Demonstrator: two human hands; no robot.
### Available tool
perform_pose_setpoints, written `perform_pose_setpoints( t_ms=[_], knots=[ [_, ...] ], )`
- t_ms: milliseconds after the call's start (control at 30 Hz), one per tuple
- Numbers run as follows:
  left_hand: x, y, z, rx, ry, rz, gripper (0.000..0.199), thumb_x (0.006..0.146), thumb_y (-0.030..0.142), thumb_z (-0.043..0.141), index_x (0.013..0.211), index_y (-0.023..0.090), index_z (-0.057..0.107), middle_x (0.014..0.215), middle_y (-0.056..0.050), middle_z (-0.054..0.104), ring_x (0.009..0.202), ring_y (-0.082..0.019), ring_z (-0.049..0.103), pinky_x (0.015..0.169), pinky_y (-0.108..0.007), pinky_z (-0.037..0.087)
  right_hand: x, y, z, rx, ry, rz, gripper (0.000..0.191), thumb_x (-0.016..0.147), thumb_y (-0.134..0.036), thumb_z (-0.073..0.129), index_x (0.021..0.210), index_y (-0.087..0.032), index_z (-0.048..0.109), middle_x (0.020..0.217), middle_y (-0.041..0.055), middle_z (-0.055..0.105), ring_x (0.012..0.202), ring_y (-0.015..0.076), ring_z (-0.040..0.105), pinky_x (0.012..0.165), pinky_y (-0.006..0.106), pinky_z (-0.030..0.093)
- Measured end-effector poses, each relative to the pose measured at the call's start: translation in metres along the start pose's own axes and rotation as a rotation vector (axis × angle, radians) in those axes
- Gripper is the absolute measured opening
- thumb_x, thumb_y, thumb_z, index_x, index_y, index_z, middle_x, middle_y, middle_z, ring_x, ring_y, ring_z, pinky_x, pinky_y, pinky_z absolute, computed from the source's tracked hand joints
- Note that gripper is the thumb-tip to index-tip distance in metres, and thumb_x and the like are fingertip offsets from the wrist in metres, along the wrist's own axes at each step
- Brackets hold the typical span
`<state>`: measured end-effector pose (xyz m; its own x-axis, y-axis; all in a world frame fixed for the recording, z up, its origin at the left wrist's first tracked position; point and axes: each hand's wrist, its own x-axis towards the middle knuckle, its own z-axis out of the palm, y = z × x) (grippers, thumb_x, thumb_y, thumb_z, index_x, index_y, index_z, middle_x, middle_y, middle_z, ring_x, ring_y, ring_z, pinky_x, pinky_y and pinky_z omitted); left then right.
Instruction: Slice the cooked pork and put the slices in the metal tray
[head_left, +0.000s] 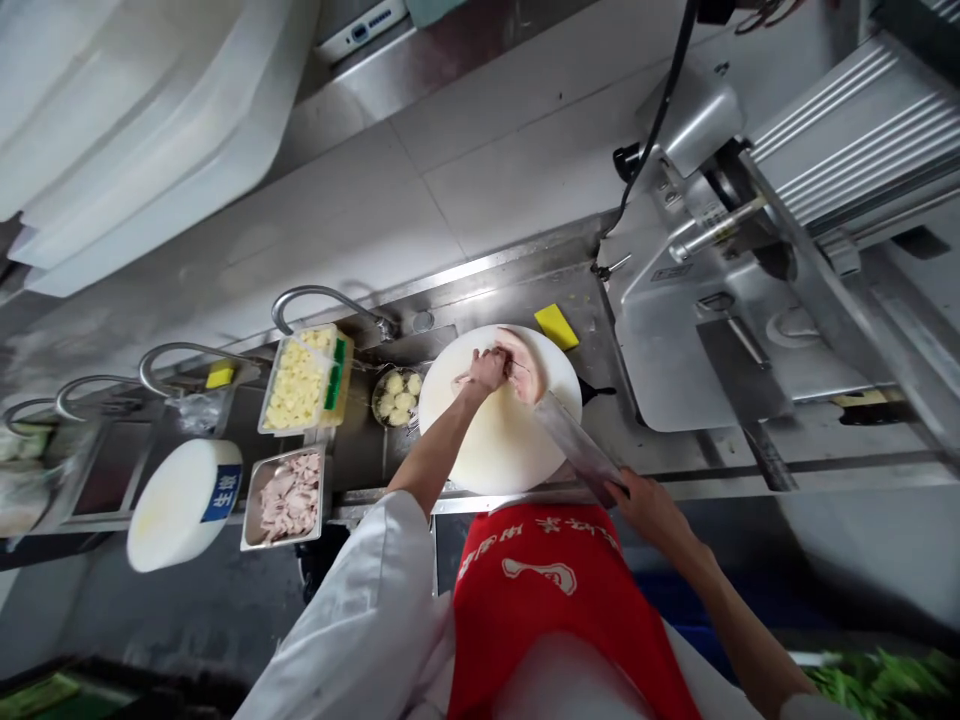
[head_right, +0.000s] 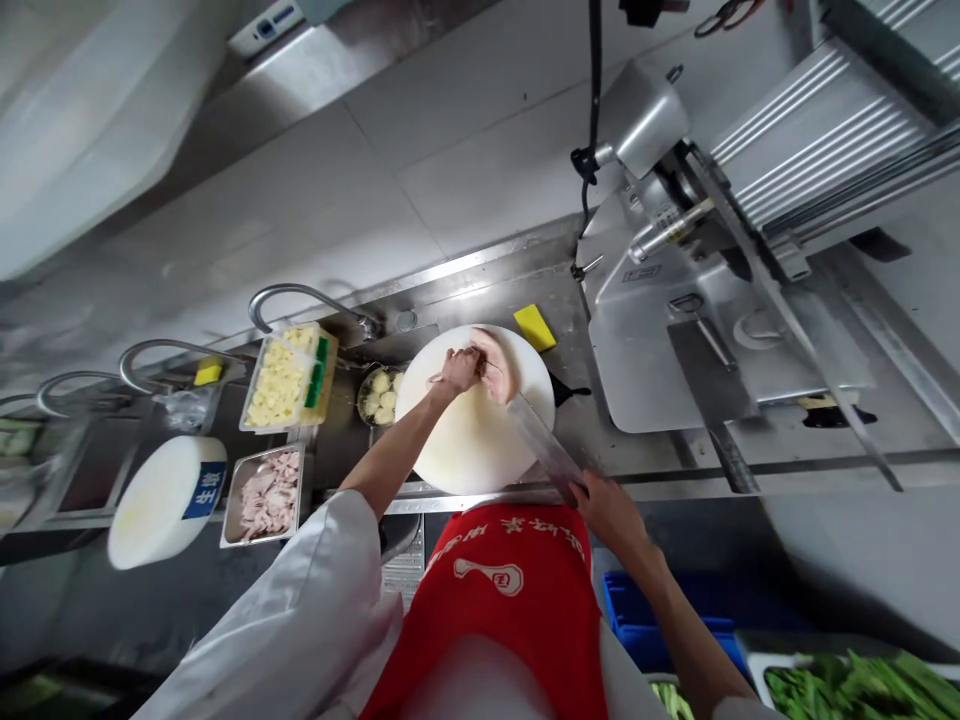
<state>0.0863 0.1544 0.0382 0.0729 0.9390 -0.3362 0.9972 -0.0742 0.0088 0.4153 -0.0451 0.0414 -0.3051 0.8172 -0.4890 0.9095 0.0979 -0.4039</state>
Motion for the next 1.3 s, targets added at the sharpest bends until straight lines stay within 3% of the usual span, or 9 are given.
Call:
perform_pose_setpoints(
  t_ms=[133,333,533,700,867,967,1100,1200,1300],
  knots=[
    [0.006,-0.010,-0.006,0.014,-0.045,-0.010,0.030,0.090,0.024,0.050,0.116,0.019,0.064,0.116,-0.014,0.067,0.107,-0.026,0.062,0.099,-0.042,0.046,0.006,0.007,0.003,0.085,-0.011,0.000,0.026,0.098,-0.037,0.043,0.091,-0.019,0.060,0.084,0.0093,0.072,0.079,0.0229,0.067,0.063,0.029,0.032],
    [0.009,-0.012,-0.011,0.036,-0.057,-0.008,0.027,0.084,0.026,0.061,0.109,0.021,0.069,0.113,-0.012,0.069,0.115,-0.027,0.057,0.098,-0.039,0.047,0.014,0.008,0.003,0.093,-0.018,-0.016,0.024,0.097,-0.037,0.045,0.090,-0.019,0.059,0.082,0.0097,0.071,0.078,0.0234,0.067,0.061,0.029,0.030],
    [0.014,-0.037,-0.020,-0.229,-0.024,-0.092,0.030,0.083,0.041,0.063,0.104,0.022,0.074,0.104,-0.007,0.073,0.096,-0.024,0.066,0.087,-0.032,0.050,0.014,0.002,-0.007,0.082,-0.082,0.000,0.028,0.099,-0.038,0.043,0.093,-0.017,0.060,0.085,0.0096,0.071,0.079,0.0228,0.068,0.062,0.029,0.031],
    [-0.012,-0.064,-0.013,-0.399,-0.144,-0.032,0.044,0.072,0.045,0.073,0.109,0.020,0.071,0.099,-0.006,0.072,0.087,-0.022,0.067,0.077,-0.027,0.050,0.015,0.004,-0.004,0.083,-0.079,0.005,0.027,0.099,-0.037,0.043,0.098,-0.017,0.061,0.090,0.0106,0.072,0.087,0.0233,0.068,0.067,0.028,0.035],
    [-0.047,-0.064,0.009,-0.415,0.011,-0.014,0.066,0.063,0.036,0.081,0.125,0.023,0.061,0.111,-0.009,0.067,0.092,-0.024,0.066,0.080,-0.030,0.050,0.015,0.004,0.001,0.048,-0.069,0.015,0.030,0.099,-0.037,0.044,0.103,-0.014,0.062,0.093,0.0127,0.072,0.089,0.0251,0.068,0.070,0.029,0.037],
    [-0.061,-0.073,0.016,-0.615,0.079,-0.134,0.059,0.066,0.034,0.079,0.121,0.022,0.061,0.098,-0.006,0.068,0.086,-0.021,0.065,0.077,-0.030,0.050,0.015,0.004,0.001,0.035,-0.067,0.024,0.031,0.099,-0.039,0.044,0.102,-0.014,0.063,0.092,0.0130,0.071,0.088,0.0254,0.068,0.069,0.030,0.038],
    [-0.078,-0.094,0.026,-1.162,0.247,-0.309,0.055,0.061,0.037,0.084,0.108,0.016,0.064,0.089,-0.005,0.067,0.077,-0.016,0.063,0.072,-0.028,0.051,0.015,0.005,0.003,0.036,-0.068,0.012,0.032,0.099,-0.040,0.044,0.102,-0.014,0.063,0.094,0.0132,0.071,0.087,0.0252,0.068,0.068,0.029,0.037],
    [-0.097,-0.101,0.042,-1.583,0.313,-0.455,0.061,0.057,0.042,0.087,0.106,0.015,0.063,0.088,-0.004,0.066,0.073,-0.014,0.063,0.069,-0.028,0.053,0.017,0.007,0.004,0.047,-0.085,0.010,0.032,0.099,-0.039,0.043,0.100,-0.014,0.062,0.091,0.0132,0.071,0.085,0.0252,0.068,0.066,0.029,0.035],
    [-0.124,-0.100,0.062,-1.810,0.355,-0.579,0.062,0.057,0.047,0.088,0.102,0.014,0.061,0.088,-0.005,0.065,0.076,-0.014,0.064,0.071,-0.028,0.054,0.018,0.008,0.004,0.044,-0.088,-0.006,0.030,0.099,-0.038,0.042,0.095,-0.015,0.061,0.089,0.0118,0.071,0.083,0.0243,0.068,0.065,0.029,0.034]
  ],
)
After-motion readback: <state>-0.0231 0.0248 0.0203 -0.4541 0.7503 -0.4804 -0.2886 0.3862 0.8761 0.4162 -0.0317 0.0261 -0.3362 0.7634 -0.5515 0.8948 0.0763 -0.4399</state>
